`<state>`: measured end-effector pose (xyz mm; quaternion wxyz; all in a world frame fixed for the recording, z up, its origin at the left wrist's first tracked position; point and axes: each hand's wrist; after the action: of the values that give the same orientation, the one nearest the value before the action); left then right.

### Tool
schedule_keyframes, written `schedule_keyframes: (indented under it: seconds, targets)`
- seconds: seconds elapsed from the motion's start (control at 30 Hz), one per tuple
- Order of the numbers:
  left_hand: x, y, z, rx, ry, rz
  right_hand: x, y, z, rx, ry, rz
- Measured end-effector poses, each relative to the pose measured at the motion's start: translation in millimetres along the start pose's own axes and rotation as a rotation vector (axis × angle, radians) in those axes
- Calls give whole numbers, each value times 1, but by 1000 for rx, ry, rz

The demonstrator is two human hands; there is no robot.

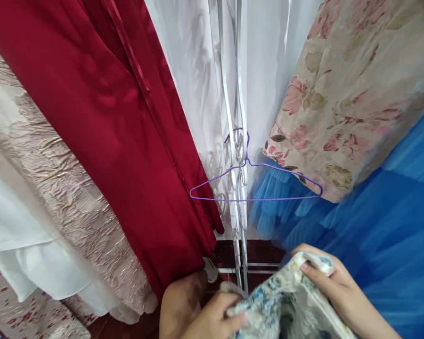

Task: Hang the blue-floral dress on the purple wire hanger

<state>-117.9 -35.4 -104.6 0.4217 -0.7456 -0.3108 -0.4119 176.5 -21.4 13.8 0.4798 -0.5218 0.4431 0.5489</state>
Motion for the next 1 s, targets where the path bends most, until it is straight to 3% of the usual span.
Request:
schedule_keyframes:
  seconds: [0.1, 0.2, 0.3, 0.43, 0.57, 0.7, 0.9, 1.0]
  targets:
    - [0, -43, -4, 123, 139, 261, 3, -17, 5, 168, -120, -205]
    - [21, -100, 1, 168, 353, 568, 8, -22, 13, 184, -180, -342]
    - [48, -151, 8, 411, 494, 774, 5, -16, 27, 128, -224, -399]
    - [89, -191, 14, 709, 590, 746, -6, -5, 59, 150, -289, -411]
    - [127, -199, 30, 758, 621, 555, -8, -2, 102, 162, -325, -436]
    - [143, -190, 61, 706, 565, 417, 3, 1, 132, 118, -313, -506]
    - [146, -185, 86, 755, 531, 321, 13, 9, 121, 139, -351, -460]
    - [161, -172, 79, 719, 634, 410, 16, 19, 117, 135, -338, -442]
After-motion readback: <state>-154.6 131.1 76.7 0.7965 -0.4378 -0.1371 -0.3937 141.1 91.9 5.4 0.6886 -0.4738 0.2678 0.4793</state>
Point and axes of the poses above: each hand's wrist, its own z-axis towards the middle knuckle, its own y-axis out of the palm, x = y × z, and after that the axes turned 1 degree about y, right-handed
